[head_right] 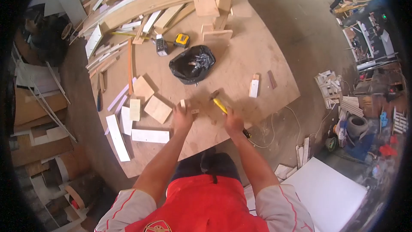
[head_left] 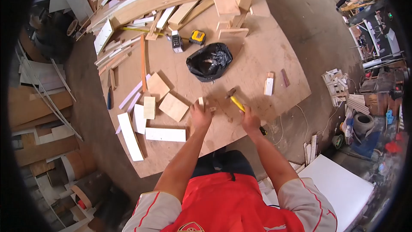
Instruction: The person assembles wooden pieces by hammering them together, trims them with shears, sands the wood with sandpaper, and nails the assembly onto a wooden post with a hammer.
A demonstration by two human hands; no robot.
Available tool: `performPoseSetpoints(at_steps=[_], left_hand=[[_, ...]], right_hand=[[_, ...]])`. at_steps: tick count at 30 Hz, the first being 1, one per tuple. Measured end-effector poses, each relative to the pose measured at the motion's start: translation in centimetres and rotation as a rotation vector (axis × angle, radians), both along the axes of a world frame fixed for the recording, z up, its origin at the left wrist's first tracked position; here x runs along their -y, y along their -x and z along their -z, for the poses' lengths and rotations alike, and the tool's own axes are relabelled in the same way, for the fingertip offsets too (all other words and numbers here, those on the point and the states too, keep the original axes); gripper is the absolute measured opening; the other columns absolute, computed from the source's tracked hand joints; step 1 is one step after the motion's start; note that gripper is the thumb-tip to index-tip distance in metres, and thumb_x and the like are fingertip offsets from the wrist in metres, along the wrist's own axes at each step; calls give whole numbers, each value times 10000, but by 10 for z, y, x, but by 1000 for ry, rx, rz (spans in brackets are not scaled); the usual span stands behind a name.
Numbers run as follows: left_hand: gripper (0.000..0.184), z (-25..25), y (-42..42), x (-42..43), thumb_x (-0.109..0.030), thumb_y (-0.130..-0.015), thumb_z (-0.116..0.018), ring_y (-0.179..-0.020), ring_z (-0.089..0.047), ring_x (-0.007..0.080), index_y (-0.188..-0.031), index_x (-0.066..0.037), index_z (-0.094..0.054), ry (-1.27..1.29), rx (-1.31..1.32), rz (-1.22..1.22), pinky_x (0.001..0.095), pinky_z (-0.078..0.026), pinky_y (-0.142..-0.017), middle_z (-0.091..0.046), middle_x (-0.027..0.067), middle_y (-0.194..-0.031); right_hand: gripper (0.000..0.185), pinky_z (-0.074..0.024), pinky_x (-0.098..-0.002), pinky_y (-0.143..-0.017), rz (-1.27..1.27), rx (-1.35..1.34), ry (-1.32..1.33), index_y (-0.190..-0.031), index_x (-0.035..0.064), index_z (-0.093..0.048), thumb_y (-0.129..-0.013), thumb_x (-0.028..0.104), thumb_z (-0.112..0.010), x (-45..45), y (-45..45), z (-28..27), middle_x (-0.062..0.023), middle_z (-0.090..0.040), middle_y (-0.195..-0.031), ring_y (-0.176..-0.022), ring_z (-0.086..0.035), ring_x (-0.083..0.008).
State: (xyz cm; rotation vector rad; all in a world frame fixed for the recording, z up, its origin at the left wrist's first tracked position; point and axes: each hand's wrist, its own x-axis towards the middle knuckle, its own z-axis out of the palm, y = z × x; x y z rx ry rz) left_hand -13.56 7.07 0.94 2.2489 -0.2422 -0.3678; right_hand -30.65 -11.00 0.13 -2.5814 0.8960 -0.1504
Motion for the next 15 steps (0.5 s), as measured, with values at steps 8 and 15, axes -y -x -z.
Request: performPoseSetpoints(at_steps=[8, 15], left_hand=[[472, -21, -3, -10, -407, -1067, -661, -979, -685, 248, -1231, 35, -648, 413, -274, -279, 378, -532, -867, -729, 131, -1029], [419, -52, 2, 20, -408, -1053, -693, -811, -564, 88, -1183, -11, -664, 570, -393, -529, 269, -476, -698, -644, 15, -917]], right_hand=[[428, -517, -536, -933, -136, 168, 84, -1236, 49, -665, -903, 290, -784, 26, -49, -64, -210, -671, -1143, -1096, -621, -423], [719, -505, -550, -965, -39, 849, 92, -1386, -7, -530, -839, 304, -878, 148, -235, -212, -238, -636, -1240, -1148, -593, -449]])
